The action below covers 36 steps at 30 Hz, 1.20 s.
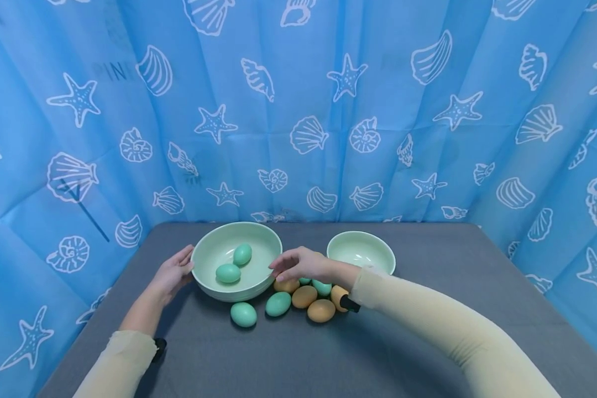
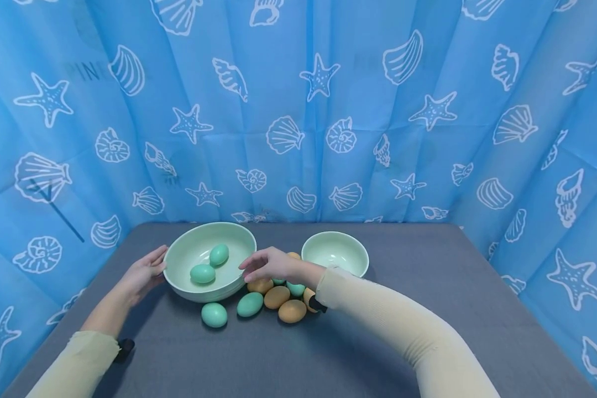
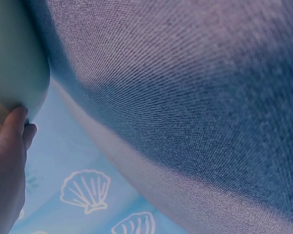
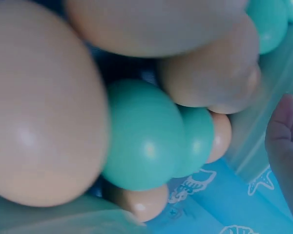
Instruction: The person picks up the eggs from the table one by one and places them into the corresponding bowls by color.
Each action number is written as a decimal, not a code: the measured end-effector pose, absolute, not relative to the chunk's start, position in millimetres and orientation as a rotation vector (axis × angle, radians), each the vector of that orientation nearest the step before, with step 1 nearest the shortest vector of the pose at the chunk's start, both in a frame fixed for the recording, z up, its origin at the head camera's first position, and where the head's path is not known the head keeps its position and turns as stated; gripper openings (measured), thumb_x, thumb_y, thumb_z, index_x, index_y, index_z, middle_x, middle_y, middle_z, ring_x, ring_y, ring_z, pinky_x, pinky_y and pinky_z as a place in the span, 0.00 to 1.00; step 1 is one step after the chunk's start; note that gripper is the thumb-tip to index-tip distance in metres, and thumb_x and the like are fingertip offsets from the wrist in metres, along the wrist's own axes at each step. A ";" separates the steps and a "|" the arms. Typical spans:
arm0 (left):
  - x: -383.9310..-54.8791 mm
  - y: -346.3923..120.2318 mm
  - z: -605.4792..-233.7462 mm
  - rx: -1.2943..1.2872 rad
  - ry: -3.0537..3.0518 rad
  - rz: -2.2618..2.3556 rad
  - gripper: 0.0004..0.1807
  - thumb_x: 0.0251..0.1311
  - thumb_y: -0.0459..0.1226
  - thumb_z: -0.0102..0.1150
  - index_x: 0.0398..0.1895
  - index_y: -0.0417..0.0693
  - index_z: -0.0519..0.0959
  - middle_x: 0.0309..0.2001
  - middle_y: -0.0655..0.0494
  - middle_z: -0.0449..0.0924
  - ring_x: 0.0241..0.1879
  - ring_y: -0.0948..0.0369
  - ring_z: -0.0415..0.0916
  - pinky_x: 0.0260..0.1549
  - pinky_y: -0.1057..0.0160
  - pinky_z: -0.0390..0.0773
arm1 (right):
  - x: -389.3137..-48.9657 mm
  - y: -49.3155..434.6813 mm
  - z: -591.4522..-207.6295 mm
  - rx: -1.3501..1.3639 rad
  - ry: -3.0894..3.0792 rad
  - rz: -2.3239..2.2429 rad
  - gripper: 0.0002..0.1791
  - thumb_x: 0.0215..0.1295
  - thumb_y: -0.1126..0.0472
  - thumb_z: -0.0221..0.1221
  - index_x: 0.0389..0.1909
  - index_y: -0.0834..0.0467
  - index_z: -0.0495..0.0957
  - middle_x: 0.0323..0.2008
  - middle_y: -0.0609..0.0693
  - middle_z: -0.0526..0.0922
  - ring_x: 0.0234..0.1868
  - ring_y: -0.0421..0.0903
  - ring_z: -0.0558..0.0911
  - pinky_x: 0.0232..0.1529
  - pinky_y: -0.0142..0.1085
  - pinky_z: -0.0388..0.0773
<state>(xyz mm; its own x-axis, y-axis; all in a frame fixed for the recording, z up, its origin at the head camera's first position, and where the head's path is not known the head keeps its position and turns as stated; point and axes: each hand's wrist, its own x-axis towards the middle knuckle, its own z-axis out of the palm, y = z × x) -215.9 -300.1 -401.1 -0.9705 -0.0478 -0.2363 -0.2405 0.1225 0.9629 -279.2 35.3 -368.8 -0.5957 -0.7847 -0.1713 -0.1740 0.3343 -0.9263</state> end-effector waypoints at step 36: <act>-217.6 -298.2 -403.7 -0.339 2.248 1.962 0.33 0.80 0.32 0.32 0.81 0.44 0.35 0.81 0.48 0.32 0.80 0.48 0.34 0.75 0.42 0.50 | -263.7 31.8 -401.9 -1.245 2.284 -0.719 0.28 0.59 0.65 0.71 0.62 0.59 0.79 0.59 0.50 0.83 0.58 0.45 0.80 0.52 0.30 0.78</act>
<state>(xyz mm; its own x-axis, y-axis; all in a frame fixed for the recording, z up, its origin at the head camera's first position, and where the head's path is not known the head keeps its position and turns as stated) -217.6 -298.2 -403.7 -0.9650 -0.0778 -0.2506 -0.2588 0.1251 0.9578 -263.7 31.8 -401.9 -0.4984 -0.8573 -0.1289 -0.6287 0.4597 -0.6272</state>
